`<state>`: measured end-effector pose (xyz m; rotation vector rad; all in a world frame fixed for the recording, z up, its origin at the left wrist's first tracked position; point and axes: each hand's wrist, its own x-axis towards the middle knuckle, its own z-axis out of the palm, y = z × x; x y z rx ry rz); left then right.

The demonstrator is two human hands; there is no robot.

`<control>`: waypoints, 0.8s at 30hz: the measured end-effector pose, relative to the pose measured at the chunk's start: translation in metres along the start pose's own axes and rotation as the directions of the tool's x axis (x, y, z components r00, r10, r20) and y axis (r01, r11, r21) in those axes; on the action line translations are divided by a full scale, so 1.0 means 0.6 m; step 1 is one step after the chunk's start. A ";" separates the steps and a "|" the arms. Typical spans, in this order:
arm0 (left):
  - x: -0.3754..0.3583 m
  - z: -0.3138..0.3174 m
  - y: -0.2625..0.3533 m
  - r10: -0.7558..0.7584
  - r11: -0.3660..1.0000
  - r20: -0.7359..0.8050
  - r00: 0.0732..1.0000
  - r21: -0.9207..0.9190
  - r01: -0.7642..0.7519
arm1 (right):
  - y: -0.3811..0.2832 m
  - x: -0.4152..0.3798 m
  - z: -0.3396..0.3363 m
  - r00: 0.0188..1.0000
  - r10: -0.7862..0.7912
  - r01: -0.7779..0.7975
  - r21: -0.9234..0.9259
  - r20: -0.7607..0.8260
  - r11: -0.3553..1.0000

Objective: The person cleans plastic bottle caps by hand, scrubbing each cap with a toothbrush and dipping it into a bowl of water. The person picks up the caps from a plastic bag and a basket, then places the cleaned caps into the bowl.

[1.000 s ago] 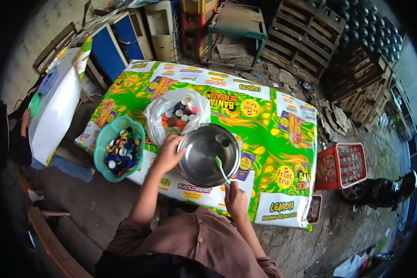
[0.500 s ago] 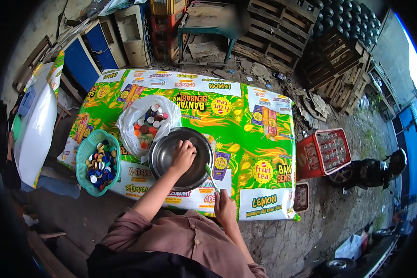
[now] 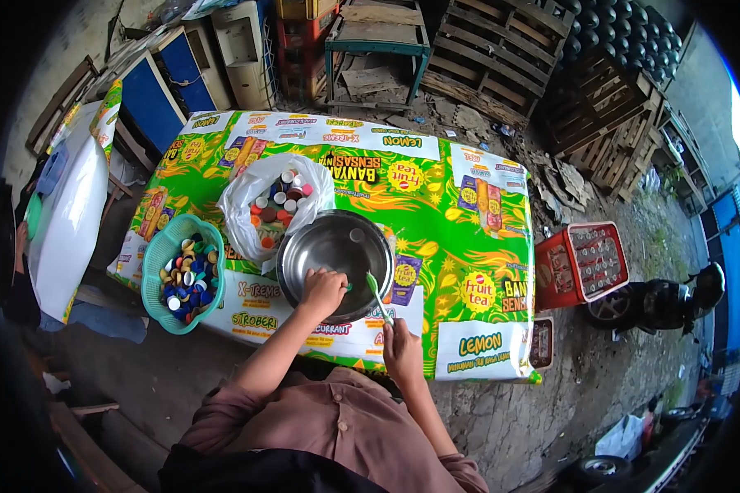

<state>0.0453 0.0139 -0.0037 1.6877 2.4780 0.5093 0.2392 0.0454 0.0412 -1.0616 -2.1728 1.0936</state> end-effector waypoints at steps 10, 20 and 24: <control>0.002 -0.021 -0.026 -0.095 0.130 0.418 0.904 -0.895 0.427 | 0.001 0.002 0.009 0.991 0.121 -0.124 0.058 0.049 0.991; -0.028 -0.013 -0.022 -0.106 -0.430 0.399 0.911 -0.844 0.320 | -0.017 0.044 0.049 0.985 0.011 0.010 -0.114 0.175 0.993; -0.032 -0.016 -0.023 -0.125 -0.411 0.395 0.910 -0.856 0.315 | -0.016 0.065 0.043 0.995 0.058 -0.056 -0.027 0.078 0.998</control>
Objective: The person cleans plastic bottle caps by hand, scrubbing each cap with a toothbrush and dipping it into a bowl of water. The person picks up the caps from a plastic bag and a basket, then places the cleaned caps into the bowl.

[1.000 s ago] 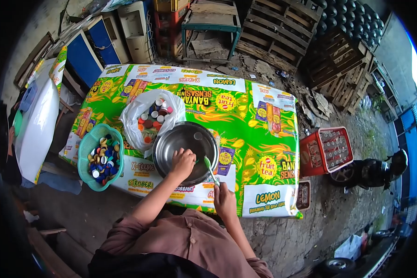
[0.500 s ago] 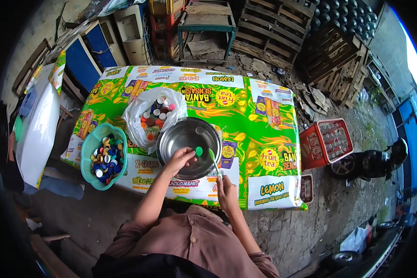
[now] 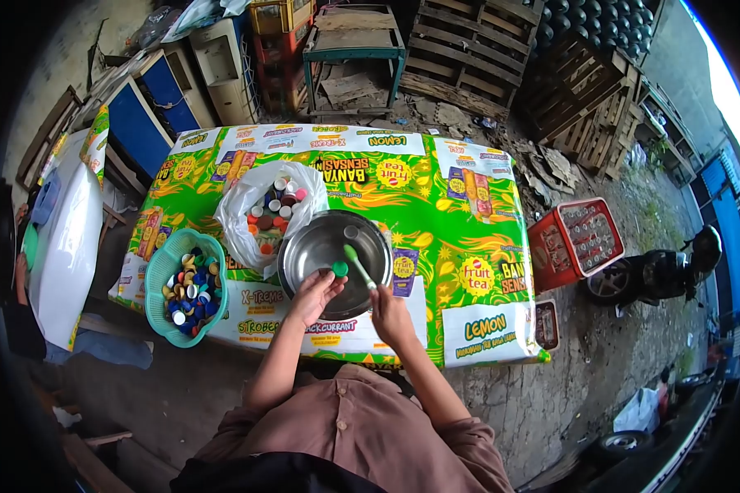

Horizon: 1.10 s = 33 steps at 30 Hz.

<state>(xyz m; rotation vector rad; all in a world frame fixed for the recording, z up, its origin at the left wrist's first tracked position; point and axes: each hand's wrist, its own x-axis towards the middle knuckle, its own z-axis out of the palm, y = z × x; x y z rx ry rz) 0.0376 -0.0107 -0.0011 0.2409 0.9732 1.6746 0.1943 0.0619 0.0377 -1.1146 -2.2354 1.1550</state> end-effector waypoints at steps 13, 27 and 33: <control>-0.017 0.018 0.010 0.137 0.990 -0.020 0.990 0.013 -0.137 | -0.003 -0.032 0.021 0.997 -0.044 0.042 -0.022 -0.070 0.999; -0.023 0.020 0.014 0.113 0.991 -0.016 0.993 -0.072 -0.114 | 0.006 -0.034 0.020 0.999 -0.038 0.037 -0.034 -0.030 0.999; -0.015 0.016 0.013 0.115 0.993 0.057 0.992 -0.012 -0.114 | -0.012 -0.031 0.012 0.996 -0.085 0.086 -0.101 0.016 0.991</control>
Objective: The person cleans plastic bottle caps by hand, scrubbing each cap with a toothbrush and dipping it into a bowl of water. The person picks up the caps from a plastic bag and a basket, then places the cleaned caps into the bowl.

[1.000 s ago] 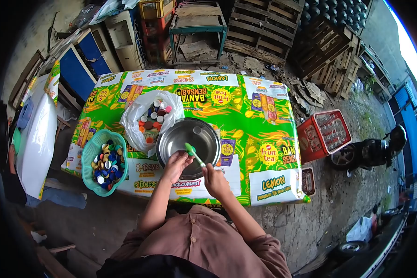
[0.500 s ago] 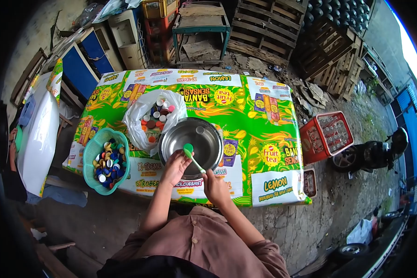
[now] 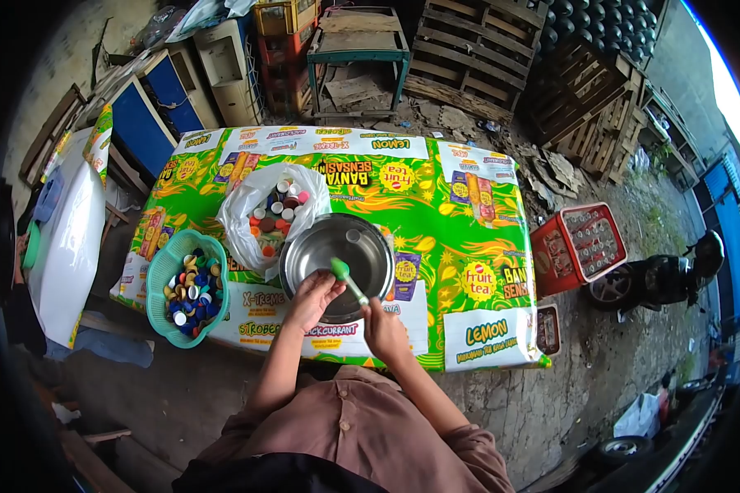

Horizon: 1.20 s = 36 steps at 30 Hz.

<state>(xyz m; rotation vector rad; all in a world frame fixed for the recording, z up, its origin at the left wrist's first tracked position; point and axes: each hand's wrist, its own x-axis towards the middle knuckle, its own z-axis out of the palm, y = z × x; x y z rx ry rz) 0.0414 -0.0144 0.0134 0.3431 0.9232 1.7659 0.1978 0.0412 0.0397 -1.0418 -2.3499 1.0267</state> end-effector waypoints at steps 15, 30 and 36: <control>0.007 -0.002 0.016 -0.009 1.000 -0.022 1.000 -0.025 0.008 | 0.019 0.007 -0.018 0.999 0.005 -0.003 0.068 -0.036 0.998; 0.079 0.007 0.052 0.174 0.706 0.288 0.942 0.630 -0.323 | -0.001 -0.008 -0.035 0.995 -0.025 0.035 0.100 -0.100 0.994; 0.079 0.025 0.070 0.228 0.051 0.436 0.871 0.888 -0.458 | 0.002 -0.013 -0.040 0.994 0.017 -0.008 0.078 -0.111 0.997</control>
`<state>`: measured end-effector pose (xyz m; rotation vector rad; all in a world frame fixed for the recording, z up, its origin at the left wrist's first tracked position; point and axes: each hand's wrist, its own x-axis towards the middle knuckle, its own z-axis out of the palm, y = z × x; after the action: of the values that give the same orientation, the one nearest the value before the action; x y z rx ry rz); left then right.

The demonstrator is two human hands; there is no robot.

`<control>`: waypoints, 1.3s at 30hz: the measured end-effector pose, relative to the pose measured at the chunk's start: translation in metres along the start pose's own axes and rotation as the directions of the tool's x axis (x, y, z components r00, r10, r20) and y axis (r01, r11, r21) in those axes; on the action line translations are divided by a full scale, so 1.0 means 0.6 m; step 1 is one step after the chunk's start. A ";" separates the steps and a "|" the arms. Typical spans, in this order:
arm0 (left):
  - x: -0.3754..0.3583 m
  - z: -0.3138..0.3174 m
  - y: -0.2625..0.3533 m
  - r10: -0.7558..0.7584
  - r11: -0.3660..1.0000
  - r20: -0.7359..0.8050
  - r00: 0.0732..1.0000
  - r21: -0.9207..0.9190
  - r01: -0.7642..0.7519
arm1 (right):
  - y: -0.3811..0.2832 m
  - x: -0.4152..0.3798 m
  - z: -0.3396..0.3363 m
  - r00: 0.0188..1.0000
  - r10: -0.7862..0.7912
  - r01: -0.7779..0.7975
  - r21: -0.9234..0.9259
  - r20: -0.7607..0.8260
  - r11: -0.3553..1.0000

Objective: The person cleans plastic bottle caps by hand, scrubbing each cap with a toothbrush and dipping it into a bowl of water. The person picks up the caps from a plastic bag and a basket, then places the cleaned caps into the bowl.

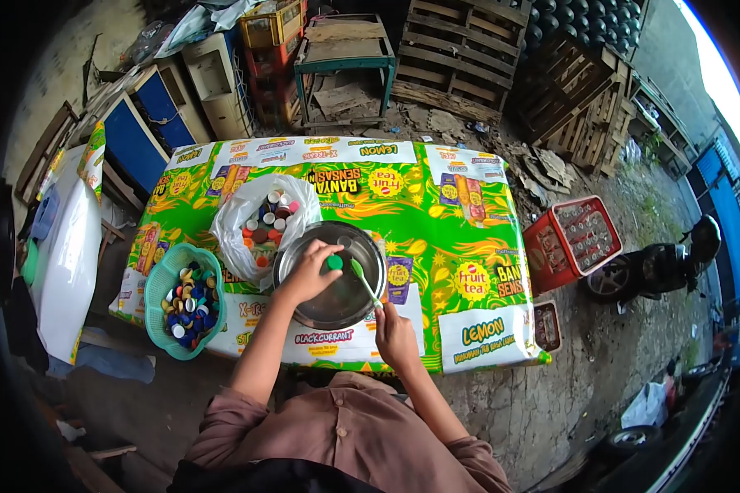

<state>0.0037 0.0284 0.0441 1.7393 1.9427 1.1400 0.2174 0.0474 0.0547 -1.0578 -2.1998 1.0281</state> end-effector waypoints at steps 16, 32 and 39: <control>-0.053 0.009 -0.027 -0.349 0.533 0.149 0.925 -0.780 0.327 | 0.003 0.005 0.015 1.000 0.001 -0.001 0.062 0.004 0.998; -0.097 0.050 -0.035 -0.512 0.443 0.093 0.854 -0.823 0.355 | 0.007 0.000 0.077 0.994 -0.019 0.020 -0.015 0.105 1.000; -0.097 0.055 -0.046 -0.550 0.528 0.105 0.828 -0.725 0.443 | 0.011 0.009 0.067 0.999 -0.015 0.017 -0.050 0.039 0.999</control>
<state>0.0197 -0.0130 -0.0133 0.6211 1.5316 1.5206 0.1897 0.0375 0.0259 -1.0493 -2.2723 0.9989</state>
